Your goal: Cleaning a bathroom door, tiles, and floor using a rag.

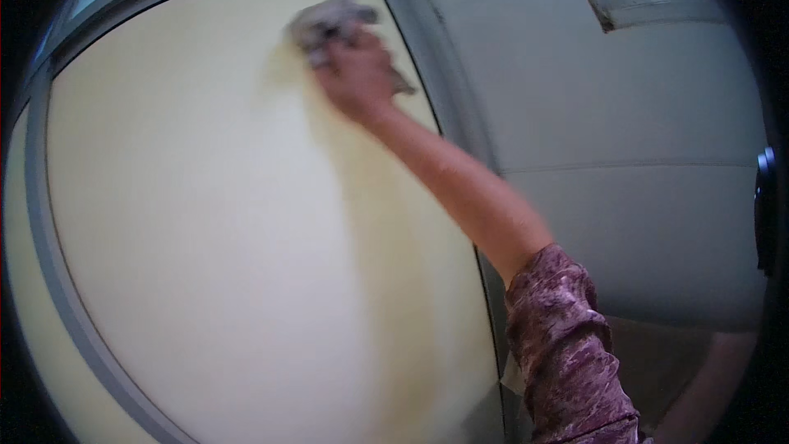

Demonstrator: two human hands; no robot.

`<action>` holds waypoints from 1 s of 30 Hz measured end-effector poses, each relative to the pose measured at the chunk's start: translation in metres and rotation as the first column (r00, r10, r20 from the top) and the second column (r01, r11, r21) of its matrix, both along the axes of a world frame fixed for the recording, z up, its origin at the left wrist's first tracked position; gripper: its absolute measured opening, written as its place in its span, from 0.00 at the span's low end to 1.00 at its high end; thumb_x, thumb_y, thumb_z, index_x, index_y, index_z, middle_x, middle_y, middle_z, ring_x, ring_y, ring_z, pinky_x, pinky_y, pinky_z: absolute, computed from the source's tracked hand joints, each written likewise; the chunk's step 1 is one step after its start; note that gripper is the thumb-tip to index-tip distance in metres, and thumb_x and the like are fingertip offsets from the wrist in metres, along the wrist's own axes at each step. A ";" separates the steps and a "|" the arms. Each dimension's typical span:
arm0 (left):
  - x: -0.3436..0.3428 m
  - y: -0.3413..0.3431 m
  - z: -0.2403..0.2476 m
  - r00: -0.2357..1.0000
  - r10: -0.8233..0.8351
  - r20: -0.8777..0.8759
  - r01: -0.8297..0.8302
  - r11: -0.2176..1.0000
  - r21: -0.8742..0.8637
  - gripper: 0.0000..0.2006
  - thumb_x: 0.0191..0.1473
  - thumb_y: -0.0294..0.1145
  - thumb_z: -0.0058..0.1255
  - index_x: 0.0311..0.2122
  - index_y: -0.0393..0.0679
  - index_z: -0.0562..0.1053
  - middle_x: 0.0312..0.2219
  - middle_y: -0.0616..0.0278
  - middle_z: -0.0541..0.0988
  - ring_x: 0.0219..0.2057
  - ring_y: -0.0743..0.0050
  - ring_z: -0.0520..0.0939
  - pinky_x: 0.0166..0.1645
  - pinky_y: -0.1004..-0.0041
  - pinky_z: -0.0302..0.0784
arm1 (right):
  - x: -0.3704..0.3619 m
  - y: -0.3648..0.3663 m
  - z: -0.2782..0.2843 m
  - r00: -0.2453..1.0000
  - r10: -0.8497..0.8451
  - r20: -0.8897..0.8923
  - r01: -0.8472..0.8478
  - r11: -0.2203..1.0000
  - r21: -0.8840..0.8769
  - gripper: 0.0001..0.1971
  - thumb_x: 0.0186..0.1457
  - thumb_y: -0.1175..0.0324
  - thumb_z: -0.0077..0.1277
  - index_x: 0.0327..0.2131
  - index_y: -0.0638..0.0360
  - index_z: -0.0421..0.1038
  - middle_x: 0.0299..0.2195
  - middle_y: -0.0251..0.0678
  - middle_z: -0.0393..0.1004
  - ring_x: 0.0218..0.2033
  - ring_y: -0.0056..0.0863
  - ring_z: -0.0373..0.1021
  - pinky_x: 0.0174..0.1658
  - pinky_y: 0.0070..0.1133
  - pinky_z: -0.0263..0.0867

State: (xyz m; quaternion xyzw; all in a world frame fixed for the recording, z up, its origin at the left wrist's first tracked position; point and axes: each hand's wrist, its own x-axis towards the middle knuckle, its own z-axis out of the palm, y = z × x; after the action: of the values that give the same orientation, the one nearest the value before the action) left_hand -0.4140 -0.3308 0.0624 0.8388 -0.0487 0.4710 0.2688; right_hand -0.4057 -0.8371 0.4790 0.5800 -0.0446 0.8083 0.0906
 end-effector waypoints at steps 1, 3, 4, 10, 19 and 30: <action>0.004 -0.009 -0.007 0.999 -0.004 0.041 0.004 1.000 -0.013 0.40 0.35 0.26 0.63 0.56 0.40 0.58 0.44 0.49 0.65 0.38 0.55 0.74 0.39 0.64 0.75 | 0.017 0.016 -0.023 0.998 0.054 0.010 -0.053 0.994 -0.096 0.12 0.48 0.58 0.49 0.34 0.51 0.73 0.44 0.45 0.66 0.45 0.46 0.63 0.44 0.39 0.62; 0.011 -0.028 -0.021 0.997 -0.026 0.076 0.027 1.000 -0.012 0.40 0.34 0.26 0.63 0.56 0.40 0.58 0.44 0.50 0.65 0.39 0.55 0.74 0.39 0.63 0.75 | 0.031 0.042 -0.071 0.967 0.097 -0.236 -0.164 0.944 -0.287 0.09 0.44 0.62 0.52 0.32 0.46 0.74 0.47 0.40 0.65 0.46 0.40 0.63 0.42 0.37 0.61; 0.015 -0.039 -0.027 0.997 0.010 0.073 -0.011 1.000 0.014 0.40 0.34 0.26 0.63 0.56 0.40 0.58 0.45 0.50 0.65 0.39 0.55 0.73 0.39 0.63 0.75 | 0.036 0.044 -0.093 0.960 0.094 -0.262 -0.207 0.869 -0.449 0.09 0.43 0.62 0.53 0.32 0.43 0.75 0.49 0.38 0.65 0.47 0.38 0.63 0.42 0.36 0.61; 0.039 -0.104 -0.050 0.997 0.076 -0.005 -0.076 0.997 0.032 0.39 0.36 0.27 0.62 0.56 0.39 0.57 0.45 0.47 0.65 0.40 0.54 0.73 0.40 0.63 0.75 | 0.059 -0.051 -0.089 0.975 -0.051 -0.217 -0.042 0.914 -0.404 0.10 0.47 0.66 0.47 0.35 0.43 0.74 0.53 0.38 0.62 0.50 0.36 0.61 0.45 0.35 0.58; 0.106 -0.213 -0.061 0.998 -0.025 -0.051 0.025 1.000 -0.004 0.34 0.41 0.28 0.62 0.54 0.34 0.60 0.44 0.46 0.67 0.37 0.56 0.76 0.39 0.65 0.77 | 0.073 -0.300 -0.054 0.852 -0.476 -0.221 0.484 0.875 -0.016 0.22 0.61 0.64 0.33 0.56 0.62 0.58 0.58 0.48 0.55 0.56 0.47 0.56 0.58 0.43 0.53; 0.239 -0.381 -0.114 0.993 -0.020 0.118 0.015 0.999 0.048 0.34 0.45 0.23 0.58 0.58 0.39 0.59 0.46 0.52 0.66 0.40 0.64 0.73 0.40 0.69 0.75 | 0.209 -0.432 -0.252 0.956 -0.180 -0.231 0.237 0.939 0.250 0.17 0.55 0.67 0.44 0.48 0.58 0.67 0.56 0.48 0.56 0.55 0.49 0.54 0.57 0.41 0.52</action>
State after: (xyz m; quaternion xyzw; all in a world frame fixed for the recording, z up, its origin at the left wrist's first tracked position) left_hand -0.1752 -0.7120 -0.0515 0.8151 -0.0829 0.5162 0.2497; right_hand -0.1970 -1.2692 0.2275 0.6590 -0.2085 0.7159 0.0987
